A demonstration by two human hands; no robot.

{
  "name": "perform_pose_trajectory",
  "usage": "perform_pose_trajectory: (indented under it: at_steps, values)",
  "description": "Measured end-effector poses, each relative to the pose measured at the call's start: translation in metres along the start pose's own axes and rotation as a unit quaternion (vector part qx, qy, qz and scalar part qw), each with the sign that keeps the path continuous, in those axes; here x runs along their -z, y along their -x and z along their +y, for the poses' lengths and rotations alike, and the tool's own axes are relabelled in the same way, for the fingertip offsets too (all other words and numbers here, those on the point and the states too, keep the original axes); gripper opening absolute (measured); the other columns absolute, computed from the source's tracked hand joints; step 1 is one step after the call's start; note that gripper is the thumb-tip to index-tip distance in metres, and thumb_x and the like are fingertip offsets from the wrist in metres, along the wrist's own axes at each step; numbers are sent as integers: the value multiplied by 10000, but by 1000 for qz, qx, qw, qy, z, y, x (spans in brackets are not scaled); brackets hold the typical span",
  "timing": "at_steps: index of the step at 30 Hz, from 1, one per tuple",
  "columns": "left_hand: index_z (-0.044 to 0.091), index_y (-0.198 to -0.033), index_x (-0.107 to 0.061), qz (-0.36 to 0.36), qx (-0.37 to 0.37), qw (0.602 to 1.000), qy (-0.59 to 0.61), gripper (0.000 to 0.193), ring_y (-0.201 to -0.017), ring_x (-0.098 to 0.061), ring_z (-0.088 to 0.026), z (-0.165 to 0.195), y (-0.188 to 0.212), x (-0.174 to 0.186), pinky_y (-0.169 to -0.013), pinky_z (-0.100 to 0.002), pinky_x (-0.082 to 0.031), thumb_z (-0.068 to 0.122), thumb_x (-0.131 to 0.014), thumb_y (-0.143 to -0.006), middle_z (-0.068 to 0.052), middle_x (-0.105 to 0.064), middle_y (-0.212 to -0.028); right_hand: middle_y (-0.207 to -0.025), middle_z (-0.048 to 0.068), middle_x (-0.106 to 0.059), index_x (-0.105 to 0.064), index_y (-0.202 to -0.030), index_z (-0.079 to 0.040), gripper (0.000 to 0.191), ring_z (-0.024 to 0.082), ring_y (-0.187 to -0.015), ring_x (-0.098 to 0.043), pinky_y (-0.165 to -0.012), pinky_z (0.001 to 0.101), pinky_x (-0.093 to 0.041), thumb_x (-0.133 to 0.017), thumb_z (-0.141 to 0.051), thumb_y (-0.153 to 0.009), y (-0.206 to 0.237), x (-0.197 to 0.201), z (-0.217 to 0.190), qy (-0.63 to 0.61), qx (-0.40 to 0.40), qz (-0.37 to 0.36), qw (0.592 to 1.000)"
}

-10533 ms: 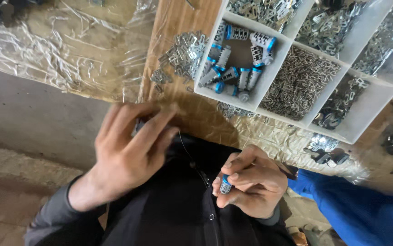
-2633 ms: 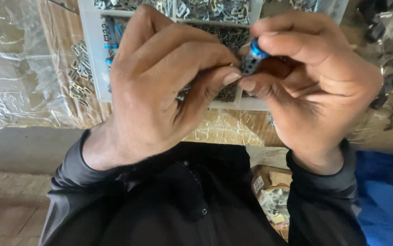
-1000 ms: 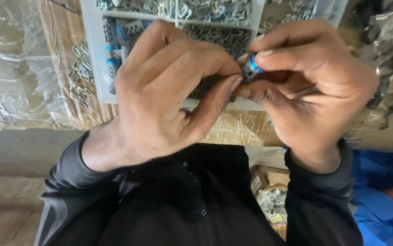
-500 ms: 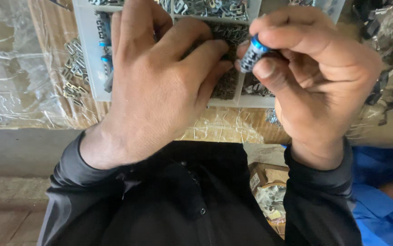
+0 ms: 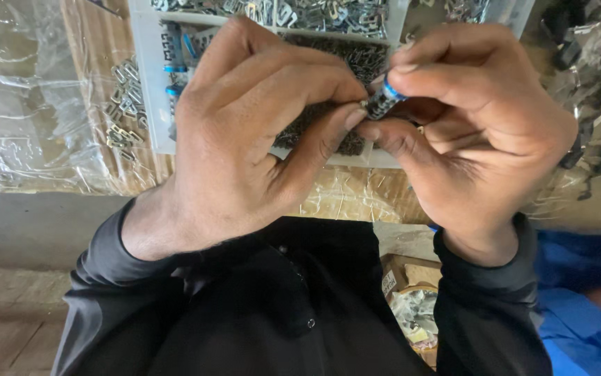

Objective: The person sits at a workbench and assembles lock cylinders by hand, picking small pins and springs from a compartment organizer tray and inserting them one at a time into the cylinder held in the other hand, occasionally reaching into the tray for more parts.

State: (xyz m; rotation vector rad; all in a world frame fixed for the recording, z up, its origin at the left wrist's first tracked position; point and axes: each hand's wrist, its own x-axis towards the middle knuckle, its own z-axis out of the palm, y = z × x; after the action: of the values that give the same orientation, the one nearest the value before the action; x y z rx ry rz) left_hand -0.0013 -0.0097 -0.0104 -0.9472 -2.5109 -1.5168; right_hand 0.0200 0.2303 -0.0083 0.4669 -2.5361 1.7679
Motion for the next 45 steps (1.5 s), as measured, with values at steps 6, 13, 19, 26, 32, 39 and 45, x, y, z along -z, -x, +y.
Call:
perform_pose_trajectory:
  at_steps: [6,13,19,26,32,39,45]
  values:
    - [65,-1154,-719,10,-5,1000,14,109,-940,-549,-161,1,-1,-3,-833,-286,-444,94,-785,-1071,-27,-727,-1143,-1213,181,-615,-660,-1172,57,336,129,-914,-725,-760,203,-685,-843,-41,-908,4,-1,2,-24,15,-7,1000]
    - [53,-1112,-735,6,-7,1000,21,107,-930,-558,-183,1,-1,-3,-813,-301,-438,105,-816,-1067,-41,-734,-1090,-1201,169,-604,-674,-1158,54,317,135,-920,-712,-744,192,-671,-868,43,-909,6,-1,3,-34,0,-7,999]
    - [68,-1143,-753,3,-2,1000,30,130,-900,-561,-169,1,0,-3,-792,-299,-430,93,-837,-1047,-30,-743,-1118,-1100,154,-617,-691,-1049,55,332,119,-862,-688,-659,172,-630,-895,-23,-798,2,-2,-3,-5,-3,3,1000]
    - [68,-1003,-762,-25,22,998,50,165,-849,-579,-177,9,-19,4,-776,-355,-417,165,-878,-939,-55,-752,-996,-1083,152,-645,-713,-1009,53,265,150,-875,-732,-667,193,-665,-899,-15,-834,-1,-3,-2,2,25,0,1000]
    - [68,-1048,-768,12,-11,994,-110,158,-939,-553,-241,14,-30,-2,-842,-377,-418,165,-852,-956,-33,-707,-1024,-1245,180,-634,-638,-1188,67,334,157,-984,-738,-759,206,-691,-845,19,-930,5,-1,5,-41,-13,26,999]
    - [70,-1067,-744,-7,-11,994,-108,143,-963,-536,-255,5,-7,-7,-817,-368,-454,80,-843,-965,-40,-689,-1075,-1302,209,-588,-599,-1212,94,374,166,-1093,-676,-830,229,-679,-815,51,-909,7,-3,-5,-73,-83,48,993]
    - [55,-1151,-727,4,17,1000,-1,174,-941,-569,-183,3,1,-1,-806,-291,-480,-27,-802,-1017,-38,-711,-1118,-1253,186,-574,-604,-1170,94,338,154,-1046,-705,-834,234,-713,-809,2,-917,3,-3,-3,-75,-53,26,995]
